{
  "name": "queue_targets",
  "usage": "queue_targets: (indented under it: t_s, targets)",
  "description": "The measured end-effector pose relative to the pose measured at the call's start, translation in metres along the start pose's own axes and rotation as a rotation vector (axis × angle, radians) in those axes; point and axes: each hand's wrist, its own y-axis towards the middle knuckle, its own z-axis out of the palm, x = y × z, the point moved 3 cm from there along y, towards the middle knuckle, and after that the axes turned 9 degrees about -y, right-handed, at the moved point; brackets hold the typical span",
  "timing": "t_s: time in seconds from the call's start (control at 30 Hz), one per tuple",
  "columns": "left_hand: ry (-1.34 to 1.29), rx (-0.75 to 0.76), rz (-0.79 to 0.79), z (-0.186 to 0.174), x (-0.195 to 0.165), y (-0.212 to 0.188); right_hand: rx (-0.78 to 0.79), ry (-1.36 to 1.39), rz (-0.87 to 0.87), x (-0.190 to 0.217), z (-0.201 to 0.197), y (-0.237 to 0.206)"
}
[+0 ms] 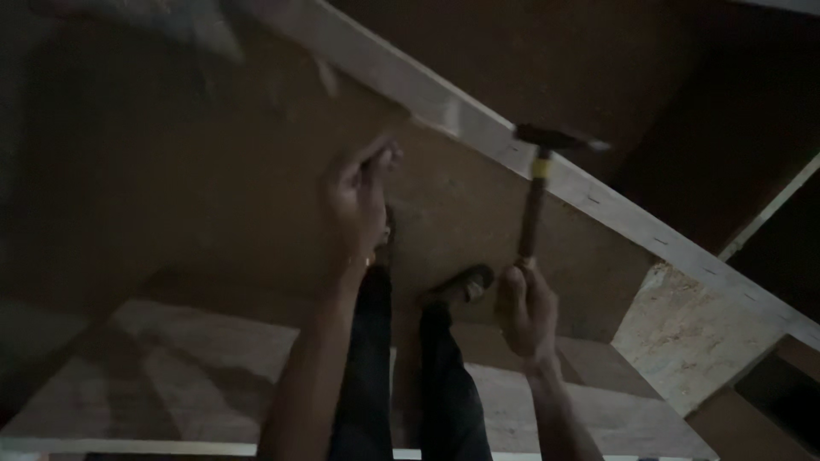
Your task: The person applies a white substance to the edges of wooden structures using a small tool and then hammers nails into wooden strips to attach them to the frame.
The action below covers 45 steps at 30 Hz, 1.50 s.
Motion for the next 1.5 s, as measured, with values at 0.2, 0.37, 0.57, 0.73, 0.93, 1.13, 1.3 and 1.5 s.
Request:
queue_targets:
  t_s: [0.2,0.37,0.57,0.73,0.93,1.13,1.3,1.5]
  targets:
    - [0.343,0.092,0.427,0.012,0.030,0.071,-0.036,-0.039,-0.256,0.003,-0.005,0.019]
    - [0.458,0.221,0.617,0.029,0.051,0.083,0.121,0.047,0.055,0.003,0.022,0.042]
    - [0.431,0.241,0.638,0.023,0.059,0.084,0.104,-0.082,-0.156,0.030,0.029,0.042]
    - [0.436,0.234,0.650,0.022,0.056,0.092,0.016,-0.301,-0.228,0.043,0.033,0.047]
    - [0.522,0.240,0.725,0.014,0.053,0.095,0.025,-0.453,-0.363,0.056,0.040,0.052]
    - [0.661,0.266,0.763,0.010,0.063,0.092,0.048,-0.406,-0.405,0.052,0.035,0.047]
    - [0.495,0.285,0.617,0.010,0.055,0.096,-0.005,-0.293,-0.378,0.038,0.024,0.044]
    - [0.441,0.398,0.560,0.012,0.038,0.097,0.063,-0.517,-0.330,0.032,0.023,0.060]
